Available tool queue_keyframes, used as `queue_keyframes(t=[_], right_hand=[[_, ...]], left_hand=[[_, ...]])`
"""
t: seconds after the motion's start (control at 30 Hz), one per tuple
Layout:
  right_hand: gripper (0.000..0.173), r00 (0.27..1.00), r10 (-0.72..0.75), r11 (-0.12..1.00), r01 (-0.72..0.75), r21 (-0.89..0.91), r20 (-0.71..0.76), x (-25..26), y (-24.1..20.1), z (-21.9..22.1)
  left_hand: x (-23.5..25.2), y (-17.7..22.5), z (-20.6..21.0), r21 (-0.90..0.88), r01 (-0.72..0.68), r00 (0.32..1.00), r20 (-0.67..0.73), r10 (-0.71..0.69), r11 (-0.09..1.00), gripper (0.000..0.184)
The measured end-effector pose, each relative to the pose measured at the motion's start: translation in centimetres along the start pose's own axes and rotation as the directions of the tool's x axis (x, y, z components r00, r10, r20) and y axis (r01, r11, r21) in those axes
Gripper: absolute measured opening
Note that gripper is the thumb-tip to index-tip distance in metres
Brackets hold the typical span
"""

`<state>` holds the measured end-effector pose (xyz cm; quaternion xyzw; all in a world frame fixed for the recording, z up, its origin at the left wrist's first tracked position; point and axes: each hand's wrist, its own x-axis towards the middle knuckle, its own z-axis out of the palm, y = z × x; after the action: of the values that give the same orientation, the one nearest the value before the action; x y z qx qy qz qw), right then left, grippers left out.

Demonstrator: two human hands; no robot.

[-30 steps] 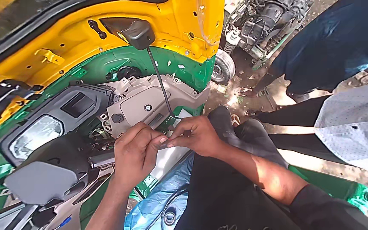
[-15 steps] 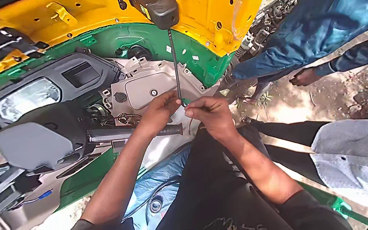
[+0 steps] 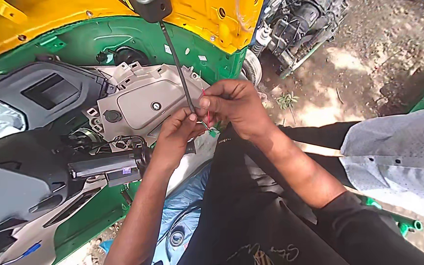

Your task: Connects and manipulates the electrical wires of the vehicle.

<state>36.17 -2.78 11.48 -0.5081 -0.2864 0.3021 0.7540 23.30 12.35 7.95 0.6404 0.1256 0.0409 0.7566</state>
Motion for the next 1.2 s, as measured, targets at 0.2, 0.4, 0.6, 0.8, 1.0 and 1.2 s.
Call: queue_keyframes(t=[0.2,0.4,0.6,0.8,1.0,1.2], right_hand=[[0.010,0.994,0.110,0.990,-0.110,0.086,0.003,-1.4,-0.9,0.0],[0.009,0.996,0.078,0.996,-0.080,0.048,0.040,-0.6,-0.6,-0.2],[0.012,0.996,0.037,0.998,-0.040,0.044,0.078,0.6,-0.1,0.2],[0.012,0.997,0.016,1.000,-0.017,0.018,0.076,0.7,-0.3,1.2],[0.010,0.993,-0.062,0.992,0.073,-0.102,0.100,-0.3,-1.3,1.0],[0.008,0.992,-0.083,0.996,0.085,-0.014,0.098,-1.9,-2.7,0.6]], left_hand=[[0.1,-0.5,-0.2,0.059,-0.056,0.997,0.053,0.053,0.997,0.029],[0.8,-0.3,0.4,0.083,0.019,0.997,0.071,-0.025,0.996,0.051],[0.5,-0.9,1.2,0.154,-0.057,0.997,-0.048,0.065,0.986,0.083],[0.3,-1.8,2.0,0.336,-0.121,0.962,-0.192,0.194,0.934,0.096],[0.2,-2.0,1.7,0.291,-0.144,0.973,-0.133,0.189,0.946,0.082],[0.1,-1.5,0.9,0.056,-0.097,0.995,0.017,0.096,0.994,0.057]])
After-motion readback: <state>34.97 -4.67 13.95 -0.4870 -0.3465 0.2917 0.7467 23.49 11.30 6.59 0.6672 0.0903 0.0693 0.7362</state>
